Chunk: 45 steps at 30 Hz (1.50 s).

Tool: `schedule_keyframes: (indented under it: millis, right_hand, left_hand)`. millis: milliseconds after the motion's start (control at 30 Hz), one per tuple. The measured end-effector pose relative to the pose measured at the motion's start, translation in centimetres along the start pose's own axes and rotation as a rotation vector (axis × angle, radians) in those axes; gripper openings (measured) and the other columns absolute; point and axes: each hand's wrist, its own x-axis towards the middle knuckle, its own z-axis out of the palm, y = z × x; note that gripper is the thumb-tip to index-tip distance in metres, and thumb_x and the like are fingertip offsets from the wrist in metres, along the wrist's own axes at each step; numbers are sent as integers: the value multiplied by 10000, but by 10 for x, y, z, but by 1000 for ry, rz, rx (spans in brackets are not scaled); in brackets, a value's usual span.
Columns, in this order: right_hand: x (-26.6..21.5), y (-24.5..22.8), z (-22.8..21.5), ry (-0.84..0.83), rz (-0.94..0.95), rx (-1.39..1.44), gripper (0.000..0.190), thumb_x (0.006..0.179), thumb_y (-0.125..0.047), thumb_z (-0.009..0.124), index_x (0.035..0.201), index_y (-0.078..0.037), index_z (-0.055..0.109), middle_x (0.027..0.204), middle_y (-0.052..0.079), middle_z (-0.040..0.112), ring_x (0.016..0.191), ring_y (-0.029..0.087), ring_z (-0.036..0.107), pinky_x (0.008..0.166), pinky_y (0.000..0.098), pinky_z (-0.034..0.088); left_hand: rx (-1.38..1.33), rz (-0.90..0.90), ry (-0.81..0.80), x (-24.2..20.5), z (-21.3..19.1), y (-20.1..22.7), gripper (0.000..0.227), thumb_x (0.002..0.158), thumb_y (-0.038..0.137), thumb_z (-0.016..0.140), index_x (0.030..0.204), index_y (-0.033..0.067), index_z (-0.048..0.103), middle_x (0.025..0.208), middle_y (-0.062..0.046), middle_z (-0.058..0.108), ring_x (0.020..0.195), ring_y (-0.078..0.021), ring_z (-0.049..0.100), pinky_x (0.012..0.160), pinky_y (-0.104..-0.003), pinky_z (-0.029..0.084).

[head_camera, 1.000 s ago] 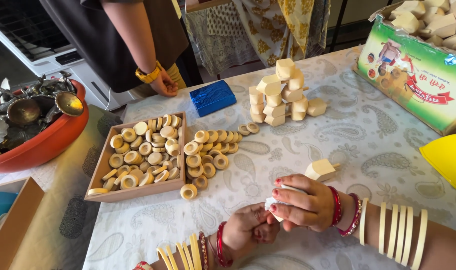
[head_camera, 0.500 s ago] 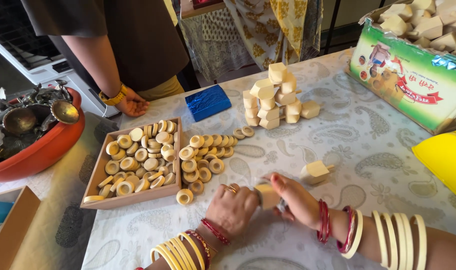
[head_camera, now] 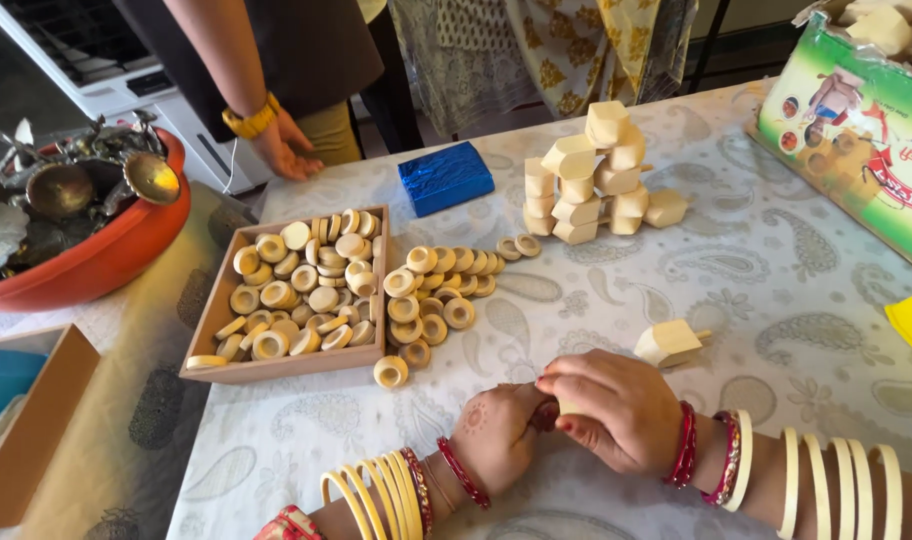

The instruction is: The recorder is polishing small wooden spindle-shaped toys using a white cloth.

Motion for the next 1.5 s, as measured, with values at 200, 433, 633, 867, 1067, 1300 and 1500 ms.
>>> schedule_keyframes:
  millis: [200, 433, 633, 867, 1067, 1300, 1500]
  right_hand:
    - [4, -2, -6, -116, -102, -4, 528, 884, -289, 761, 1288, 5, 591, 1231, 160, 630, 1082, 295, 677, 862, 369, 572]
    - [-27, 29, 21, 134, 238, 737, 320, 1015, -195, 691, 1232, -62, 497, 1369, 187, 594, 1322, 231, 549, 1127, 374, 444]
    - [-17, 19, 23, 55, 201, 706, 392, 975, -165, 693, 1285, -54, 480, 1399, 210, 629, 1466, 267, 462, 1193, 401, 377]
    - [-7, 5, 11, 65, 96, 198, 413, 871, -171, 795, 1194, -90, 551, 1302, 91, 714, 1390, 208, 556, 1108, 342, 482]
    - [-28, 24, 18, 79, 243, 644, 656, 755, 171, 476, 1387, -2, 457, 1348, 152, 592, 1235, 227, 555, 1071, 322, 414]
    - [-7, 7, 11, 197, -74, -103, 316, 927, -75, 640, 1243, -86, 636, 1453, 172, 532, 1318, 278, 541, 1107, 411, 468]
    - [13, -14, 8, -119, -68, -197, 598, 789, 39, 637, 1382, -7, 576, 1493, 184, 511, 1453, 412, 392, 1159, 486, 348]
  left_hand:
    - [-456, -174, 48, -4, 11, -12, 243, 1041, 224, 598, 1017, -10, 660, 795, -81, 666, 760, -184, 622, 700, -334, 528]
    - [-634, -92, 120, 1, 5, 15, 564, 917, 140, 765, 1322, -9, 402, 1044, -115, 592, 895, -163, 596, 755, -301, 534]
    - [-663, -211, 54, -5, 19, 9, 597, 952, 78, 702, 1439, 10, 362, 1184, -127, 639, 1038, -170, 687, 876, -291, 569]
    - [-454, -31, 124, -3, 7, 4, 547, 832, -94, 611, 1365, -26, 508, 1234, -161, 591, 1092, -187, 667, 894, -303, 594]
    - [-1008, -234, -13, -3, 9, -5, 407, 979, 26, 639, 1352, -5, 480, 1147, -83, 627, 1024, -108, 608, 882, -257, 534]
    - [-366, -189, -14, 3, 4, 3, 398, 935, 192, 703, 1232, -1, 521, 1019, -189, 683, 902, -278, 690, 789, -378, 561]
    - [-298, -77, 181, -1, 21, -13, 375, 937, 172, 663, 1221, -24, 516, 1049, -259, 681, 979, -433, 687, 812, -461, 550]
